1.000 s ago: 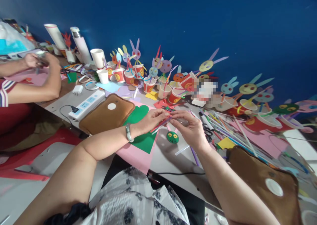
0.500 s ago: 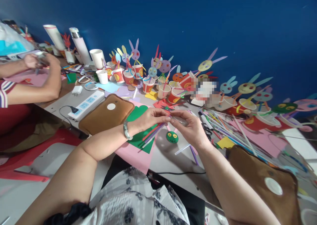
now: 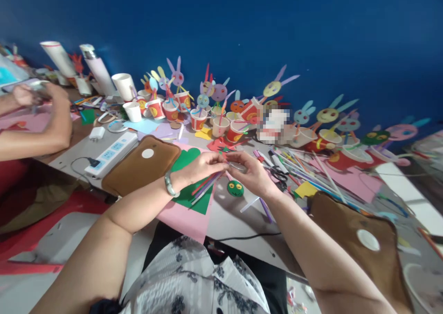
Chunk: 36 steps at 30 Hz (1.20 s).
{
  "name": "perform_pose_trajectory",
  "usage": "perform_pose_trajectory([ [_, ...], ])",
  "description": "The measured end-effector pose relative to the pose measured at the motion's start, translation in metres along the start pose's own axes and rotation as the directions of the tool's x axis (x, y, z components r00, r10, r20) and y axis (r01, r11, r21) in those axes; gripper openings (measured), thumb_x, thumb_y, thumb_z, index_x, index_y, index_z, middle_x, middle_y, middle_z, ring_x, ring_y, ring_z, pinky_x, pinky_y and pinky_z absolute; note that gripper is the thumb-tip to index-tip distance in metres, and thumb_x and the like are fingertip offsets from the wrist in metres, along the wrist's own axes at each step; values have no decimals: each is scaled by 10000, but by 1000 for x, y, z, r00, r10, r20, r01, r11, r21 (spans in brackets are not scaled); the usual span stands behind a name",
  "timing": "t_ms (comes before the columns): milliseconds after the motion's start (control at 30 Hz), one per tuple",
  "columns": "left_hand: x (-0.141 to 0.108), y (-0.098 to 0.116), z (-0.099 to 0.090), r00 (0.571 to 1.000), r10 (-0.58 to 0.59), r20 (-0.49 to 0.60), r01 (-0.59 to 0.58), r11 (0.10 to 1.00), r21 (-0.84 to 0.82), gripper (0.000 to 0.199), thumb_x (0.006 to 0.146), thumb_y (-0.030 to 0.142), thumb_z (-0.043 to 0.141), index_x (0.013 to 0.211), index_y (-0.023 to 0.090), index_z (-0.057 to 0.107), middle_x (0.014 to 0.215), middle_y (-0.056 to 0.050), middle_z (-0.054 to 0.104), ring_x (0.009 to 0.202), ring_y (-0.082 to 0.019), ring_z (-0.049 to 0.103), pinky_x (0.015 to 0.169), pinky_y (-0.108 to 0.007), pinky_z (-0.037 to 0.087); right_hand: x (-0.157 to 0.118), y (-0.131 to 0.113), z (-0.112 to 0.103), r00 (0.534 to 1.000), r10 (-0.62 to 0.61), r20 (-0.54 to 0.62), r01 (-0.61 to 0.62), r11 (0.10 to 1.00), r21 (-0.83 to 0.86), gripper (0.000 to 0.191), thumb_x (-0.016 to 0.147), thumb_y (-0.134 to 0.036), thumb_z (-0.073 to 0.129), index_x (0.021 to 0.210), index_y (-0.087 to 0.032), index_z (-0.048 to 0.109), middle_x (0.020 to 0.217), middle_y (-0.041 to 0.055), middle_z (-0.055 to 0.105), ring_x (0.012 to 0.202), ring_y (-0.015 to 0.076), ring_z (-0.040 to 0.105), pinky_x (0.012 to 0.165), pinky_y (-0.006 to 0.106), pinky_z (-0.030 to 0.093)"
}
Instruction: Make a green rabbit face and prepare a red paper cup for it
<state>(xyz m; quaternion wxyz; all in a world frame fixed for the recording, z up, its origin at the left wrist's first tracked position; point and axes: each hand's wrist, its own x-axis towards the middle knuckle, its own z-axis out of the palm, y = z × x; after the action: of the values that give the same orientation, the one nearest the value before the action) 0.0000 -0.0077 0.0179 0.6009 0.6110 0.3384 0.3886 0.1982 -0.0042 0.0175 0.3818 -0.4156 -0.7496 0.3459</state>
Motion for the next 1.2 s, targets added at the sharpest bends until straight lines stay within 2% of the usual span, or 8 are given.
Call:
perform_pose_trajectory([
  [233,7,-8,1,999,-1,-47,-2,998,-66,259,825,392,684,768,165,574,596,27,595,551,-105,564,583,-237,443,5,-5,-17,999,-20,-40,14,988,-156,396,851,-399,740,1187,-206,659,1176,117,760,1114,266,714,951,447,567],
  [467,13,-16,0,994,36,-106,-22,991,129,224,813,336,627,687,182,524,554,47,540,526,-94,493,556,-227,378,19,-19,-58,990,-47,-134,9,962,-274,336,850,-382,706,1124,-188,687,1040,101,789,969,247,740,869,403,564],
  [600,12,-14,0,986,127,-111,-99,967,234,238,807,316,611,645,182,498,589,56,471,573,-90,435,569,-225,338,5,-17,-82,998,-8,-63,-25,863,-505,213,838,-354,677,982,-206,727,880,57,784,808,223,724,736,335,527],
  [700,10,-13,-1,980,166,-114,-120,936,332,206,810,288,588,652,179,514,601,52,475,597,-99,438,578,-225,339,-21,-12,-93,990,137,17,-93,750,-654,167,854,-351,631,869,-215,727,773,37,759,689,190,688,640,288,481],
  [800,10,-14,-2,967,224,-121,-152,890,430,167,809,259,564,664,178,549,634,35,530,641,-114,497,615,-226,387,-54,-4,-100,927,370,63,-200,630,-750,199,860,-377,617,878,-220,738,810,43,770,682,186,680,605,270,447],
  [900,11,-16,-2,944,283,-170,-174,864,472,158,784,251,576,645,179,556,720,7,595,680,-120,542,645,-229,423,-83,7,-109,882,470,45,-252,549,-797,214,865,-392,596,878,-236,742,806,38,762,704,187,677,611,265,430],
  [1033,10,-15,-1,965,223,-140,-144,892,429,145,786,266,553,685,175,604,746,-9,663,694,-135,582,656,-238,443,-104,22,-127,884,459,-89,-322,461,-827,192,833,-386,607,836,-247,739,752,27,745,656,179,650,590,259,408],
  [1200,8,-11,0,988,122,-93,-84,938,337,164,739,271,543,616,169,580,912,-62,751,751,-152,610,649,-241,444,-94,31,-143,899,389,-200,-357,388,-850,265,879,-390,565,907,-239,781,755,45,749,657,187,641,579,262,388],
])
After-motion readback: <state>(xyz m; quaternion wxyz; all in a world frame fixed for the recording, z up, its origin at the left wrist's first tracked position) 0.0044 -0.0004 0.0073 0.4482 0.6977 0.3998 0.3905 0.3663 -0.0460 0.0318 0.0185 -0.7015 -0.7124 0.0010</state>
